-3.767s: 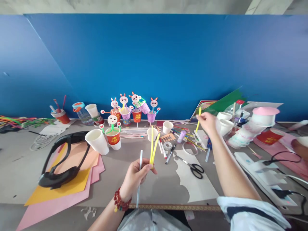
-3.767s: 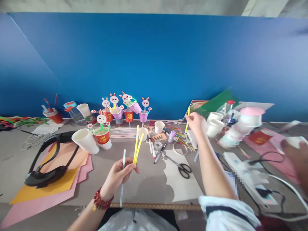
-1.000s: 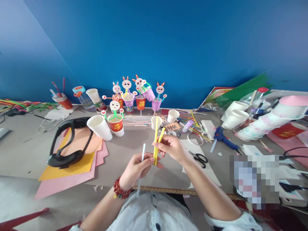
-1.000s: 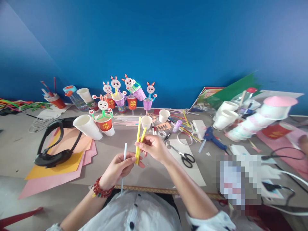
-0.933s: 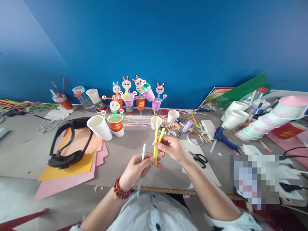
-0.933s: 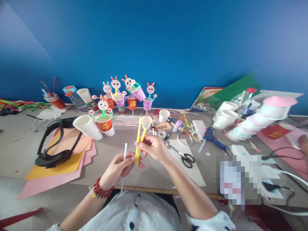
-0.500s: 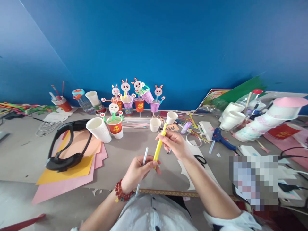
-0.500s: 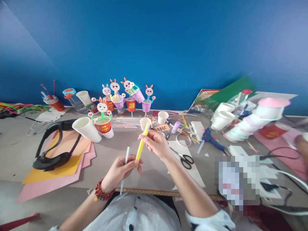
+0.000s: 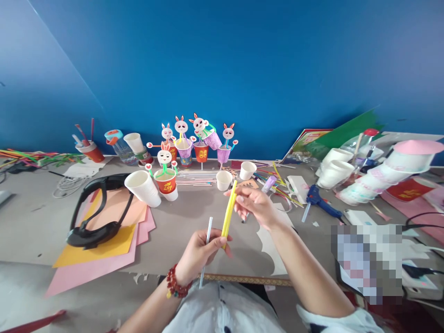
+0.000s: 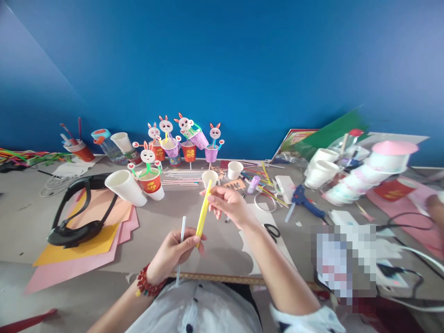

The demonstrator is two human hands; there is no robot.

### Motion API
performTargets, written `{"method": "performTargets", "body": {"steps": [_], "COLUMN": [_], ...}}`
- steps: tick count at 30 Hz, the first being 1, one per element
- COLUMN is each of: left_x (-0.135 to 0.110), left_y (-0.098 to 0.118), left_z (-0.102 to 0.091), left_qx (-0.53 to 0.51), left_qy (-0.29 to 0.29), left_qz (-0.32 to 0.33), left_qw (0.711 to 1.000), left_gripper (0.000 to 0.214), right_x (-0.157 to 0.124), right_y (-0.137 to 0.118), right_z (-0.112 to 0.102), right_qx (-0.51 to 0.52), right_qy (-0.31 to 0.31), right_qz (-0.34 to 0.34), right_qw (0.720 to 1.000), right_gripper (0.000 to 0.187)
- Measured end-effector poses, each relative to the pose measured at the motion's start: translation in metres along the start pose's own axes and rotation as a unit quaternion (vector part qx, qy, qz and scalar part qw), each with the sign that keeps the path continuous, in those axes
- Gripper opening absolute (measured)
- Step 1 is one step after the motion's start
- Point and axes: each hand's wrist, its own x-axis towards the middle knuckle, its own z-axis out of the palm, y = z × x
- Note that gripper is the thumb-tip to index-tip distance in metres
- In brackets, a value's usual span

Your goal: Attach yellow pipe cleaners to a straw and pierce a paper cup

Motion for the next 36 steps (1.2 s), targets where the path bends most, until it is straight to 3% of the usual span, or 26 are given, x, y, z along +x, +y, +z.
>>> {"method": "performTargets", "body": {"steps": [4,17,31,36], "left_x": [0.001,0.0,-0.001,-0.002], "left_y": [0.003,0.01,0.009,0.005], "left_z": [-0.001,-0.002,0.0,0.001], "left_qx": [-0.013,-0.049,0.011,0.021], "left_qy": [0.01,-0.02,-0.021,-0.024], "left_qz": [0.005,-0.019,-0.019,-0.025], "left_qw": [1.0,0.998,1.0,0.999], "left_gripper": [0.044,0.044,0.05,0.051], "right_x": [-0.01,-0.012,-0.018,-0.017], "right_y": [0.01,0.018,0.018,0.023], "right_z": [0.013,0.024,0.025,0.024], "right_qx": [-0.022,-0.058,-0.05,-0.035], "right_qy": [-0.048,-0.015,-0.013,0.016], "right_qz": [0.035,0.024,0.011,0.005], "right_qw": [0.998,0.998,0.999,0.999], "right_gripper": [0.035,0.034,0.034,0.033]}}
